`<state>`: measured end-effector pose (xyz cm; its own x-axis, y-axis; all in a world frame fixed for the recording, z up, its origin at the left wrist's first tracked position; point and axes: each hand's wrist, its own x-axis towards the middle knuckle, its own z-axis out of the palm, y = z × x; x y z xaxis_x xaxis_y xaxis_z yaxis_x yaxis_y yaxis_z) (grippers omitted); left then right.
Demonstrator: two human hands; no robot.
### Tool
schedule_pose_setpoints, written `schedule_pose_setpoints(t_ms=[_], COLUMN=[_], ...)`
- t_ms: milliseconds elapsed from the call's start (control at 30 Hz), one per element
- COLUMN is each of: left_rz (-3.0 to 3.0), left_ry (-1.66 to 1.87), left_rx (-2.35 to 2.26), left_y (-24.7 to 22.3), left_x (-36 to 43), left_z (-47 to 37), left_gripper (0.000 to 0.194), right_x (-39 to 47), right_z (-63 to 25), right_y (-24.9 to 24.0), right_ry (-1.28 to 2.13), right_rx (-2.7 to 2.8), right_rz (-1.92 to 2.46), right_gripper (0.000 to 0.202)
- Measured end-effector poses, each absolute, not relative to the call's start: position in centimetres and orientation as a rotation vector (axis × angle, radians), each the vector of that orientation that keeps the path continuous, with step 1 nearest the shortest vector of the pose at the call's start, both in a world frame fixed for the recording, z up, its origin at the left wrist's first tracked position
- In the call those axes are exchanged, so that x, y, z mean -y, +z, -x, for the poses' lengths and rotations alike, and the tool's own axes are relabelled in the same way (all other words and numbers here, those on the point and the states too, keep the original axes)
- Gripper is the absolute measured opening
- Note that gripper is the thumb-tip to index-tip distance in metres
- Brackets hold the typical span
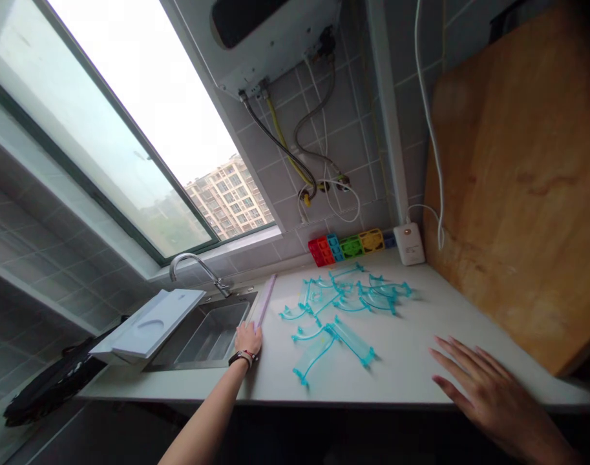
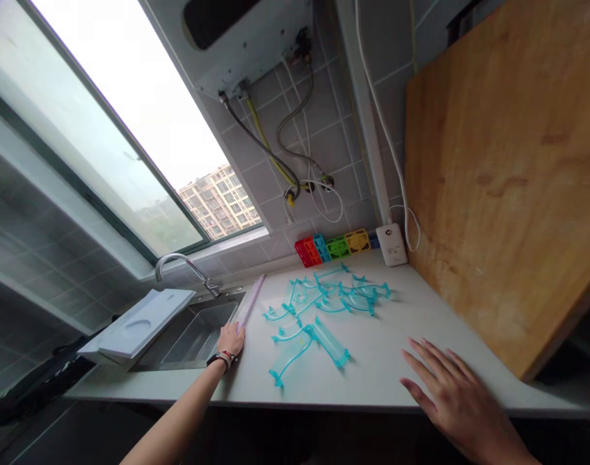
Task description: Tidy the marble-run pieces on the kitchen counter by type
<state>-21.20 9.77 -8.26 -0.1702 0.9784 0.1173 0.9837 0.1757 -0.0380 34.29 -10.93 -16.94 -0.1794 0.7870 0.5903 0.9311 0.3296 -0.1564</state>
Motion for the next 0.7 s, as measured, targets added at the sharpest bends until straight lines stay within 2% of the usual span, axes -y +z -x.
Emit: schedule_pose_setpoints(t_ms=[233, 467, 600, 700], left_rz=[1.954, 2.492, 2.709, 2.727], left_ry=[-0.347, -0.556, -0.625, -0.665], left_rx=[2.231, 1.852, 1.636, 1.619], left_y=[-7.7, -7.1, -6.7, -6.2], left_x=[-10.1, -8.8, -8.2, -9.1], left_z=[20.6, 16.6, 13.1, 10.8], left_gripper=[0.04, 0.045, 0.046, 0.04], right_x=[11.0, 10.1, 8.8, 7.6], right_z=[-34.8, -36.2, -34.3, -31.0], right_y=[-17.5, -17.6, -15.0, -11.8], right_ry=[-0.34, -0.252, -0.13, 0.123], right_rx=[2.041, 2.001, 1.963, 1.958], right_rz=[1.512, 1.46, 1.361, 1.347], right_gripper=[0.055, 0.042, 0.032, 0.029])
